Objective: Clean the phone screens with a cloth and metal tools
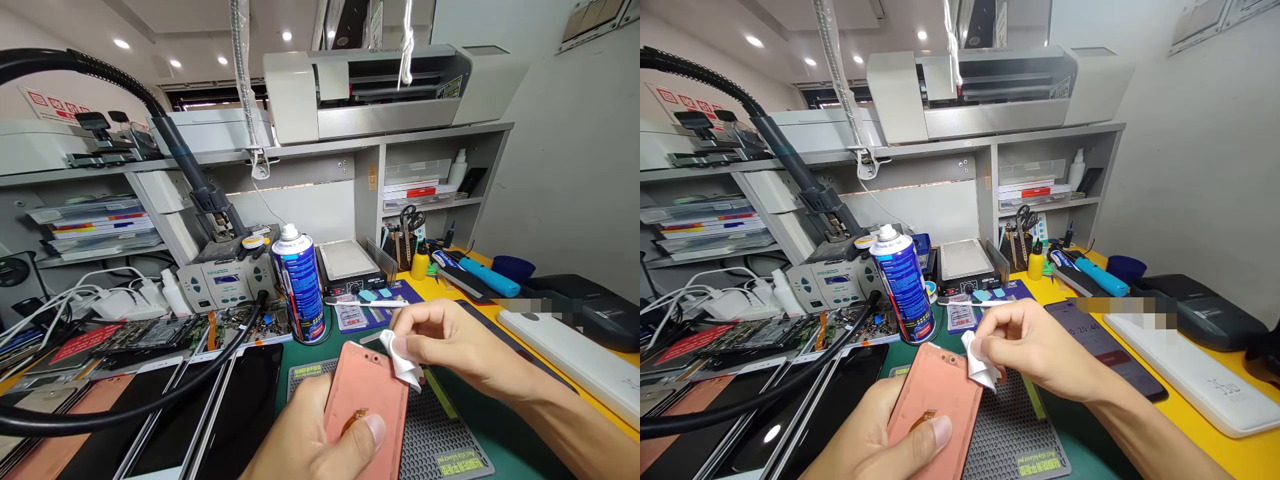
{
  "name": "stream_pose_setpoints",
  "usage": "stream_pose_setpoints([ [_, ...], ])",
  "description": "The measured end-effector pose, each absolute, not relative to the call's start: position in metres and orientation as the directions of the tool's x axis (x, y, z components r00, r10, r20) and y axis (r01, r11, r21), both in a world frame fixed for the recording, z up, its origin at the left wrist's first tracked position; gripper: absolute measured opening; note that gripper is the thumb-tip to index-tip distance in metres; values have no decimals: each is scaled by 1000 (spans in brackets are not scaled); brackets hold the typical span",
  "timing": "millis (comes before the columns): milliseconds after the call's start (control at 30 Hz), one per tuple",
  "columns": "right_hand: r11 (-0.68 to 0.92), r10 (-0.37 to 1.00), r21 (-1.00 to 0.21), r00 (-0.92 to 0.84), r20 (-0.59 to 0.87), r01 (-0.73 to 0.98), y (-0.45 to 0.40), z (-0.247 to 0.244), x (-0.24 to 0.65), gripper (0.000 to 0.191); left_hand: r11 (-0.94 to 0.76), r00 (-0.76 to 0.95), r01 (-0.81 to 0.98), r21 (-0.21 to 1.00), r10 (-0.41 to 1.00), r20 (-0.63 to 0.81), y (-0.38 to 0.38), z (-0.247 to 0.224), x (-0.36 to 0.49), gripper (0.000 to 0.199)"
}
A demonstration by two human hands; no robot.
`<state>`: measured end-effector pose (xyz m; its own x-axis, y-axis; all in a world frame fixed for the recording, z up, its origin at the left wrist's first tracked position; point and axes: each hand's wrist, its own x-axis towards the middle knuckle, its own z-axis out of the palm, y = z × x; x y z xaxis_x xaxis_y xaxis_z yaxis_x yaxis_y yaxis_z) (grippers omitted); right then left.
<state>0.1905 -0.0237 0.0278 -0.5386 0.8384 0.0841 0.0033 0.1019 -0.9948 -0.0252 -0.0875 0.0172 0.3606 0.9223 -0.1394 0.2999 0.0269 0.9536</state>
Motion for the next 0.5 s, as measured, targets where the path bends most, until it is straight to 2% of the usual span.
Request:
stream_pose_setpoints([
  [233, 93, 833, -990, -552, 22, 102, -27, 28, 189, 18, 7, 458, 199, 980, 883, -99, -88, 19, -19, 38],
  [500, 85, 818, -991, -575, 10, 103, -28, 27, 186, 17, 13, 561, 257, 966, 812, -160, -78, 23, -24, 27],
])
